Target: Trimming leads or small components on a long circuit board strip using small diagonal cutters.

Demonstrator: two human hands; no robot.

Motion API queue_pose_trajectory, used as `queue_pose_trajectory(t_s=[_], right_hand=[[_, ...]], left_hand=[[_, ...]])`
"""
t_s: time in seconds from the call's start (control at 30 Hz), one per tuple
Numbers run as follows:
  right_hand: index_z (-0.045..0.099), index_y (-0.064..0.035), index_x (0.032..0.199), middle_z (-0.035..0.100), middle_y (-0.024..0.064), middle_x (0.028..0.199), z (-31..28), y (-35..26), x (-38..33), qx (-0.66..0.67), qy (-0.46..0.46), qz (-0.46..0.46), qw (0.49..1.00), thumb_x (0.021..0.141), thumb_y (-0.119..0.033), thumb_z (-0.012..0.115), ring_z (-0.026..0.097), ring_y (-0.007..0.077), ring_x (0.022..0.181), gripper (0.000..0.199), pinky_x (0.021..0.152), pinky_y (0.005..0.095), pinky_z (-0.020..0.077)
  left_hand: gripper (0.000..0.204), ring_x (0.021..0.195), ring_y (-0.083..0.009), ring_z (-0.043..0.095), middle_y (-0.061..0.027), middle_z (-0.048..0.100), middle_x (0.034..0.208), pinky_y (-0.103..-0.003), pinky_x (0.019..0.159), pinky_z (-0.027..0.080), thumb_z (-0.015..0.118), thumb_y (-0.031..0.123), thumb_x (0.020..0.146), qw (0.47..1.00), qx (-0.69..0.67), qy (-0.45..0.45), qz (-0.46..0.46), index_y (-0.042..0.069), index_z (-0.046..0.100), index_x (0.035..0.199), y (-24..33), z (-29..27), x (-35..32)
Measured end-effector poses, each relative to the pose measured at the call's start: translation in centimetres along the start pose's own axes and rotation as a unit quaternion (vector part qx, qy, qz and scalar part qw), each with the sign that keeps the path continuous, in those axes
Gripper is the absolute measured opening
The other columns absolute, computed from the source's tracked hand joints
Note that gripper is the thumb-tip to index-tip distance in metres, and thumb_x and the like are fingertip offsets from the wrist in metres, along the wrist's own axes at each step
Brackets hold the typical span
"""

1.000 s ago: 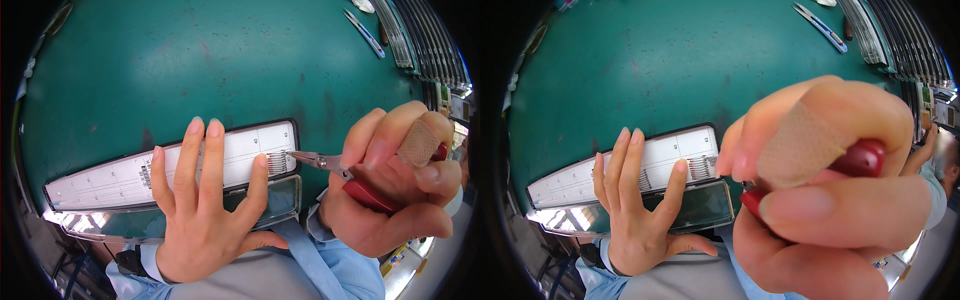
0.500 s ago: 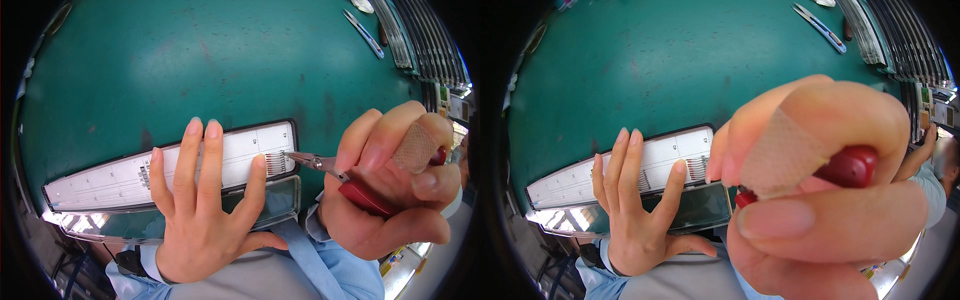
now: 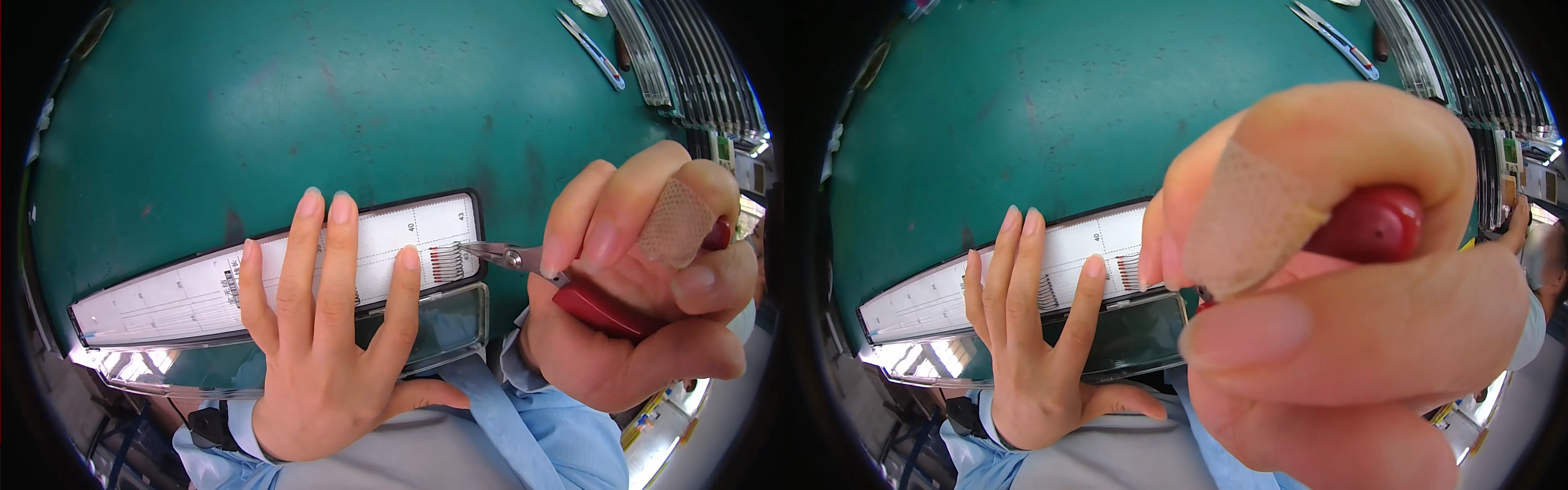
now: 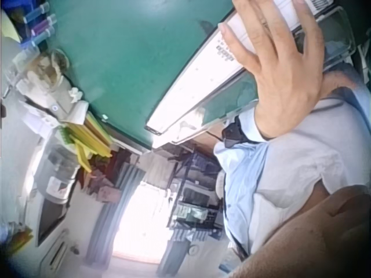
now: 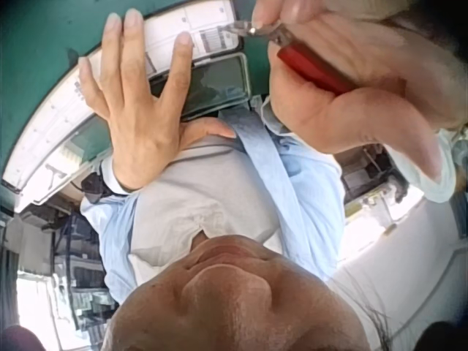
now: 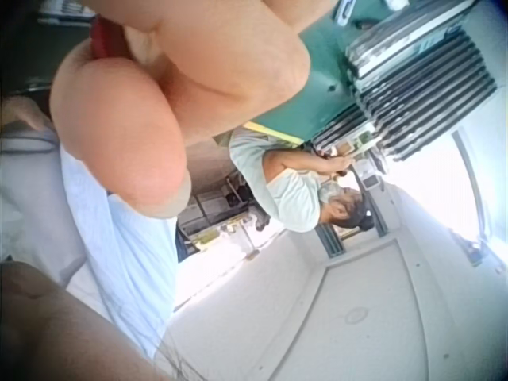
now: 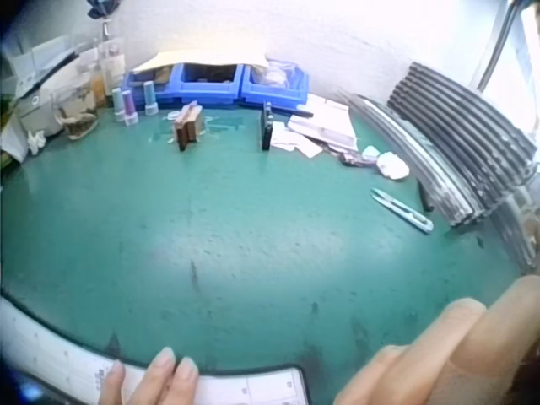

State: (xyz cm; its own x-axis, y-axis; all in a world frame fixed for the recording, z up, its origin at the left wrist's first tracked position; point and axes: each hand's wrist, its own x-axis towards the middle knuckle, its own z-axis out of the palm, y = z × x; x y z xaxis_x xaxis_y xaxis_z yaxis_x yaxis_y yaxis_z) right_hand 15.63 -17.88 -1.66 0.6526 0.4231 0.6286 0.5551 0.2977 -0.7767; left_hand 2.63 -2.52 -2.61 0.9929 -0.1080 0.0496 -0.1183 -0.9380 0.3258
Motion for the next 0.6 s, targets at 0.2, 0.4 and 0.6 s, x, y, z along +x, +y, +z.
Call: queue_pose_trajectory(t_s=[0.2, 0.4, 0.6], right_hand=[[0.058, -0.0143, 0.109, 0.039, 0.0054, 0.083, 0.4, -0.6, -0.2, -0.027, 0.013, 0.004, 1.000, 0.096, -0.052, 0.042, 0.045, 0.0175, 0.074, 0.043, 0.047, 0.0264, 0.0445], [0.059, -0.0156, 0.109, 0.041, 0.0052, 0.085, 0.1, -1.0, -0.2, -0.053, -0.007, 0.022, 0.998, 0.096, -0.052, 0.044, 0.046, 0.0160, 0.073, 0.041, 0.047, 0.0260, 0.0433], [0.059, -0.0149, 0.108, 0.042, 0.0056, 0.085, 0.5, -0.9, -0.3, -0.038, 0.009, 0.020, 0.999, 0.096, -0.052, 0.045, 0.047, 0.0168, 0.074, 0.041, 0.047, 0.0261, 0.0433]], left_hand=[[0.099, 0.128, -0.0508, 0.039, -0.0355, 0.039, 0.137, -0.062, 0.107, 0.017, 0.044, 0.084, 0.069, 1.000, 0.001, 0.000, 0.002, 0.009, 0.051, 0.133, 0.1, 0.0, 0.0], [0.098, 0.128, -0.0511, 0.039, -0.0355, 0.039, 0.137, -0.062, 0.107, 0.018, 0.043, 0.084, 0.070, 1.000, 0.006, -0.005, 0.002, 0.009, 0.050, 0.134, 0.0, 0.0, -0.1], [0.098, 0.128, -0.0506, 0.039, -0.0355, 0.039, 0.137, -0.062, 0.107, 0.018, 0.042, 0.084, 0.072, 1.000, 0.006, -0.009, 0.000, 0.010, 0.049, 0.135, 0.0, 0.0, 0.0]])
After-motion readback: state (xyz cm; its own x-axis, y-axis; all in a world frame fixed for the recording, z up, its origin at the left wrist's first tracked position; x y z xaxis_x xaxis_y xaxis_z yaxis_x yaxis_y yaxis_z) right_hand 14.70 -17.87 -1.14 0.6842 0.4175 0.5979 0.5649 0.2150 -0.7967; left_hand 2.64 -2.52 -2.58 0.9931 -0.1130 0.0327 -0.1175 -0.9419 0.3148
